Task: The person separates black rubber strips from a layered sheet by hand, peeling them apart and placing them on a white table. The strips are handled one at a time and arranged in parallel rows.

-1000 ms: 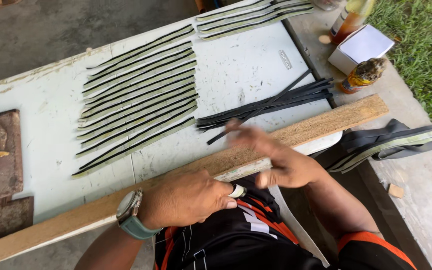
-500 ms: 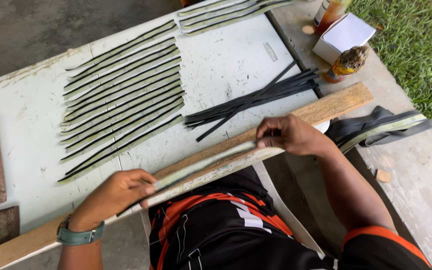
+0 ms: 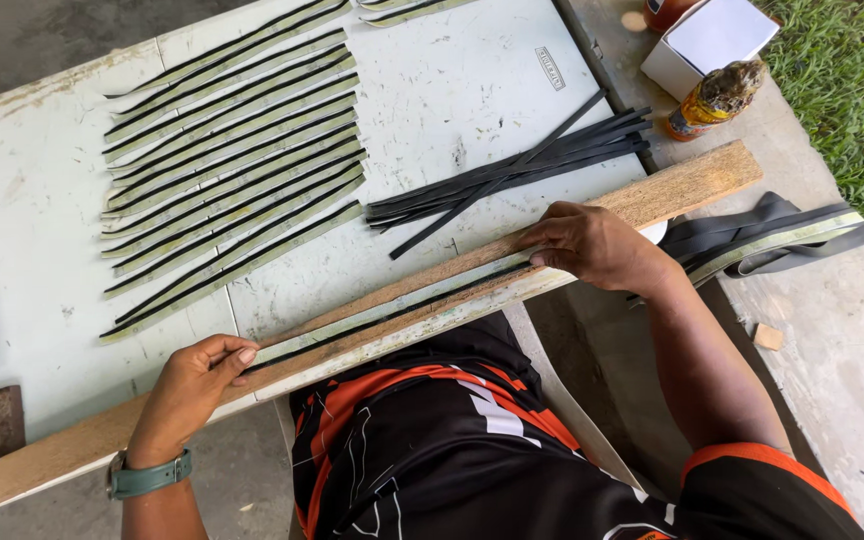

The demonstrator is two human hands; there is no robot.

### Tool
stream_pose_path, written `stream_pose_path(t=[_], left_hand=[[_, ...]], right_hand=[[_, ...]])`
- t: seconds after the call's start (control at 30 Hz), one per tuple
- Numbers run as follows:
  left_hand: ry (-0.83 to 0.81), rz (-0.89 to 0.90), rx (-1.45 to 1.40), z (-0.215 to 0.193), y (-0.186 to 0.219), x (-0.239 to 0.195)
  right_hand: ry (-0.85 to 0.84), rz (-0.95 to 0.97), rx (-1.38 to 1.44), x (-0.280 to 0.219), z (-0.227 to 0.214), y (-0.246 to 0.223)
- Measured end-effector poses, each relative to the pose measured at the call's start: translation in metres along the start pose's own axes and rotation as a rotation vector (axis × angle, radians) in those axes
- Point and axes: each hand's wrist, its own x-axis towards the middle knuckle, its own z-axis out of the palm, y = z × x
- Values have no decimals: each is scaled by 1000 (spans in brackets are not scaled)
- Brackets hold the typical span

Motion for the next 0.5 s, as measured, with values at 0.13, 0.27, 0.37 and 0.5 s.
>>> stream_pose_path(t=[0.13,0.27,0.37,0.5], left_hand=[[464,338,302,17,45,-17],[199,566,26,123,110,10],[158,1030,262,210,158,38],[92,977,421,245,186,54]], right_hand=[[45,11,-57,-3,6,1],[12,82,-63,1,5,7],[20,85,-76,4,0,9],[39,14,32,3,-9,13]])
